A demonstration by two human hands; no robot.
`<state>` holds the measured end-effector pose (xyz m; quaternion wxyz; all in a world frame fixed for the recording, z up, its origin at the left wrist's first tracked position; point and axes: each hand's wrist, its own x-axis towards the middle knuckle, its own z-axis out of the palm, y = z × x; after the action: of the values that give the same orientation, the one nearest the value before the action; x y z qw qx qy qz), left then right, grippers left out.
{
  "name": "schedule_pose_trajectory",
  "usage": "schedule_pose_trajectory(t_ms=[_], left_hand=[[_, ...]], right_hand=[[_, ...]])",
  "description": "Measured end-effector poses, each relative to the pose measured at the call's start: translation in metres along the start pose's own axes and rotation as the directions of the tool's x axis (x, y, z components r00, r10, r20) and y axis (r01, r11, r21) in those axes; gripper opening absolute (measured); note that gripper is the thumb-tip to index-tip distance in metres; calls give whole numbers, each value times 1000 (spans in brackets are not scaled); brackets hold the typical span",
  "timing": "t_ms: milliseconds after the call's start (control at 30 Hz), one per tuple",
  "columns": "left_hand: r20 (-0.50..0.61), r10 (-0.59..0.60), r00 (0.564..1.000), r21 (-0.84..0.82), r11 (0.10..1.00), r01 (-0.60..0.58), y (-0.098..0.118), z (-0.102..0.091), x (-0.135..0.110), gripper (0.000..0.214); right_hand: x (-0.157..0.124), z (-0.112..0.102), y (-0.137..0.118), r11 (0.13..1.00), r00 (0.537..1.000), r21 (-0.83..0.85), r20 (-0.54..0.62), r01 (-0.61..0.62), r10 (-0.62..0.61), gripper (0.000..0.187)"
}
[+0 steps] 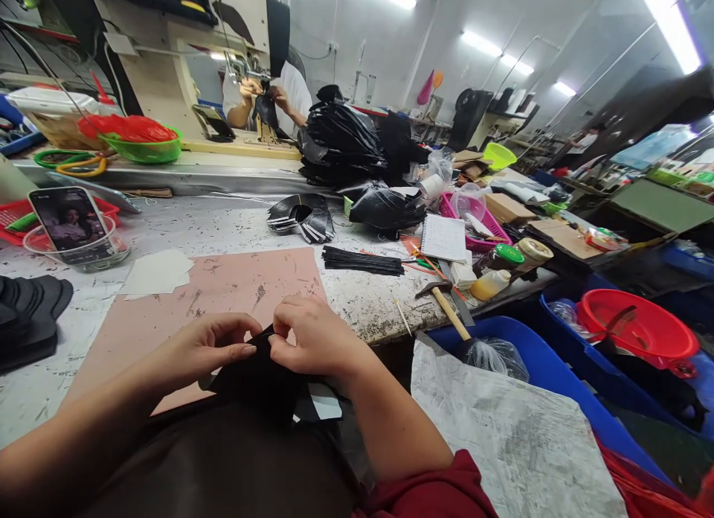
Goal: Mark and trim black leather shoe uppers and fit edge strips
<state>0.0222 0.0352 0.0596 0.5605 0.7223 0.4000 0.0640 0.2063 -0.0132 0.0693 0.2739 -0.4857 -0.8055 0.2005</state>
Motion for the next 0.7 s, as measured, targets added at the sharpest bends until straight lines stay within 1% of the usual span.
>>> schedule_pose_trajectory(t_ms=[133, 200, 267, 400, 567, 700], left_hand=[[19, 154, 988, 119, 981, -156, -1, -2, 6, 24], [29, 185, 982, 124, 974, -188, -1, -2, 8, 22], [12, 180, 984, 116, 977, -180, 0, -2, 9, 23], [-51, 128, 991, 118, 986, -121, -1, 0, 10, 24], [-35, 126, 991, 153, 981, -119, -8, -2, 10, 26], [-32, 137, 990, 165, 978, -130, -7, -3, 10, 25]], right_hand=[[1, 4, 1, 1000, 1000, -12, 8, 2, -2, 16], [1, 4, 1, 1000, 1000, -2, 17, 12, -12, 14], [1, 3, 2, 1000, 1000, 17, 25, 18, -18, 11], [0, 3, 6, 999, 999, 34, 49, 7, -8, 9], [1, 10, 10, 998, 999, 59, 44, -17, 14, 10], [2, 15, 10, 997, 999, 67, 15, -42, 41, 12]])
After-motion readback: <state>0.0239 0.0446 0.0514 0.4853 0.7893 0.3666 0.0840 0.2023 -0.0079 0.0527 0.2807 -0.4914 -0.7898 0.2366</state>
